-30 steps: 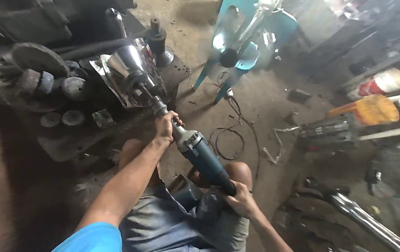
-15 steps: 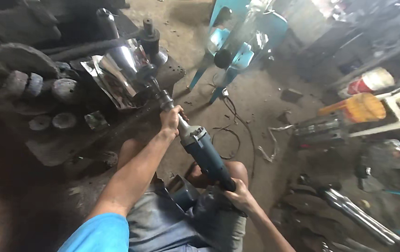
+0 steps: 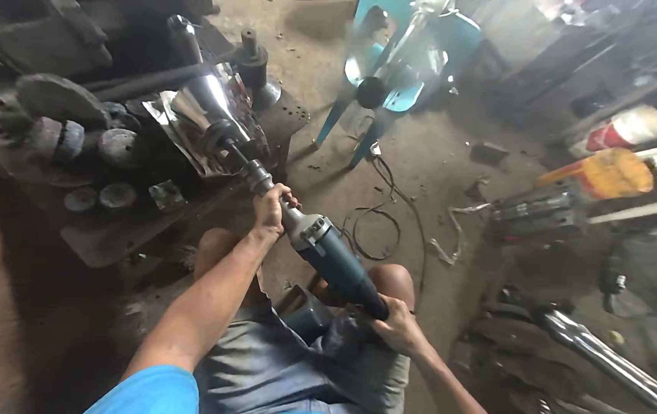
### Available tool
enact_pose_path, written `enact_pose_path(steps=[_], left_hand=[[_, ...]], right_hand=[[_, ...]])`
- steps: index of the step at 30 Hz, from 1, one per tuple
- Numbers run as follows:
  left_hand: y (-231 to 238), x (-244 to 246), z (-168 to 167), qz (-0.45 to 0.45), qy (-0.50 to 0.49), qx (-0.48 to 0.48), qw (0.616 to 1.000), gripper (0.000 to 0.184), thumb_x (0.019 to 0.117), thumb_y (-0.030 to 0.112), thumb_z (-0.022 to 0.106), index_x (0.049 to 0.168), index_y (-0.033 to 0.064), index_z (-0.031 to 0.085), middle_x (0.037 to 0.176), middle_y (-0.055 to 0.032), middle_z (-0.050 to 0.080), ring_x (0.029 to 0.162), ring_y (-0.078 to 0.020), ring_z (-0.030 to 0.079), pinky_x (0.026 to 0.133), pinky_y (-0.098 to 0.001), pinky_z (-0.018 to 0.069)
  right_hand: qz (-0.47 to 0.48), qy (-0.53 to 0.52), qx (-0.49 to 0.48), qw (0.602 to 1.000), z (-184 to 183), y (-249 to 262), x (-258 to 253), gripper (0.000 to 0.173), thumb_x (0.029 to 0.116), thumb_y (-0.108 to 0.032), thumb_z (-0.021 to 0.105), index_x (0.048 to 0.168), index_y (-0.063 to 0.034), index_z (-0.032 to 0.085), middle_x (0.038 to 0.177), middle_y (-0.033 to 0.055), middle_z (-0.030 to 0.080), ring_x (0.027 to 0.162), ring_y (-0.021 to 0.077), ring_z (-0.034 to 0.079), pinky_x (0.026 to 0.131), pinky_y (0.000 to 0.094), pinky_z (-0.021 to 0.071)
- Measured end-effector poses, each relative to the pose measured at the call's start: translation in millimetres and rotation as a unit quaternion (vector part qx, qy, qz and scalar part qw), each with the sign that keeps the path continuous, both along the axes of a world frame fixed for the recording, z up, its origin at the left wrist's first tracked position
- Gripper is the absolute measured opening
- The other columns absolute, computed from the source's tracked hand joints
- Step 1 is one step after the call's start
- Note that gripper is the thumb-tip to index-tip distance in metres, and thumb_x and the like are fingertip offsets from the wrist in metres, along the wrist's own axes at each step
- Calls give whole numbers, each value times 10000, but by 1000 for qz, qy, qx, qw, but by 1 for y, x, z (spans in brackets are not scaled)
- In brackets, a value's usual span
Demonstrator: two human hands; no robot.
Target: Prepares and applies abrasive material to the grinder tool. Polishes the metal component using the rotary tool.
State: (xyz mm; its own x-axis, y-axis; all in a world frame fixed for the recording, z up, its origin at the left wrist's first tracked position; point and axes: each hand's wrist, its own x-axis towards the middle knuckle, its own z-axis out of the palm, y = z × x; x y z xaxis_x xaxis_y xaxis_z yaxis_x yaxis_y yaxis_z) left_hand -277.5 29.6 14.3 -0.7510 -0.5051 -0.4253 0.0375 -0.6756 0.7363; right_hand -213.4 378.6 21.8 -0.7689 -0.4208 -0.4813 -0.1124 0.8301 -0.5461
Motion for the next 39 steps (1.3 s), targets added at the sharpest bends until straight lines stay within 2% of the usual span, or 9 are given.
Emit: enact_pose_path(steps=[2, 4, 11, 16, 21, 26, 31, 35, 39], left_hand=[[2, -8, 6, 7, -18, -4, 1000, 80, 896, 104, 576, 827, 90, 537, 633, -46, 566, 545, -192, 597, 574, -398, 575], [5, -17, 13, 8, -55, -11, 998, 55, 902, 99, 602, 912, 64, 561, 674, -66, 593, 566, -206, 617, 576, -407, 582], [15, -54, 11, -11, -111, -4, 994, 148, 881, 95, 645, 1003, 49, 574, 720, -91, 620, 583, -223, 648, 554, -411, 599], [15, -49, 13, -8, -109, -12, 994, 99, 887, 95, 635, 961, 56, 583, 710, -84, 625, 578, -217, 648, 567, -413, 601], [10, -19, 13, 5, -48, -13, 999, 49, 905, 101, 598, 888, 69, 566, 661, -59, 591, 561, -200, 621, 571, -397, 587], [4, 5, -2, 12, -4, -10, 1000, 120, 914, 107, 533, 794, 105, 526, 629, -36, 567, 546, -184, 596, 583, -391, 575], [3, 4, 1, 6, 2, -10, 1000, 124, 929, 103, 523, 806, 114, 524, 621, -22, 549, 544, -173, 588, 587, -383, 575], [8, -11, 7, 7, -29, -18, 999, 47, 912, 100, 575, 879, 75, 554, 660, -52, 583, 564, -199, 612, 576, -400, 582], [15, -32, 13, 1, -66, -12, 998, 50, 904, 89, 605, 921, 64, 566, 680, -65, 597, 559, -202, 622, 557, -404, 588]], right_hand=[[-12, -14, -17, 1000, -2, 1, -4, 331, 834, -512, 740, 967, -209, 740, 843, -50, 724, 815, 76, 697, 784, 384, 592], [-27, -38, -37, 998, -3, 3, -8, 303, 817, -451, 756, 979, -194, 750, 863, -40, 732, 828, 82, 701, 797, 393, 596], [-65, -70, -66, 993, -7, 6, -17, 312, 829, -449, 769, 976, -174, 749, 837, -26, 730, 774, 105, 702, 749, 395, 604], [-59, -66, -68, 994, -7, 7, -15, 311, 832, -458, 774, 970, -181, 749, 835, -34, 734, 765, 89, 705, 746, 376, 611], [-27, -25, -45, 998, -6, 7, -4, 290, 835, -485, 752, 950, -219, 746, 826, -64, 726, 788, 62, 698, 758, 379, 603], [8, 4, 4, 1000, -2, 4, 0, 359, 856, -538, 718, 969, -198, 728, 831, -24, 718, 801, 109, 699, 761, 423, 586], [8, 14, 3, 1000, -5, 4, 1, 391, 844, -573, 716, 957, -199, 726, 813, -24, 711, 789, 116, 697, 747, 428, 583], [-19, -21, -27, 999, 0, 5, -3, 319, 826, -485, 752, 961, -196, 744, 835, -35, 720, 807, 96, 695, 776, 407, 585], [-47, -52, -50, 996, -6, 9, -9, 293, 811, -465, 764, 953, -209, 748, 834, -52, 727, 793, 84, 699, 762, 398, 599]])
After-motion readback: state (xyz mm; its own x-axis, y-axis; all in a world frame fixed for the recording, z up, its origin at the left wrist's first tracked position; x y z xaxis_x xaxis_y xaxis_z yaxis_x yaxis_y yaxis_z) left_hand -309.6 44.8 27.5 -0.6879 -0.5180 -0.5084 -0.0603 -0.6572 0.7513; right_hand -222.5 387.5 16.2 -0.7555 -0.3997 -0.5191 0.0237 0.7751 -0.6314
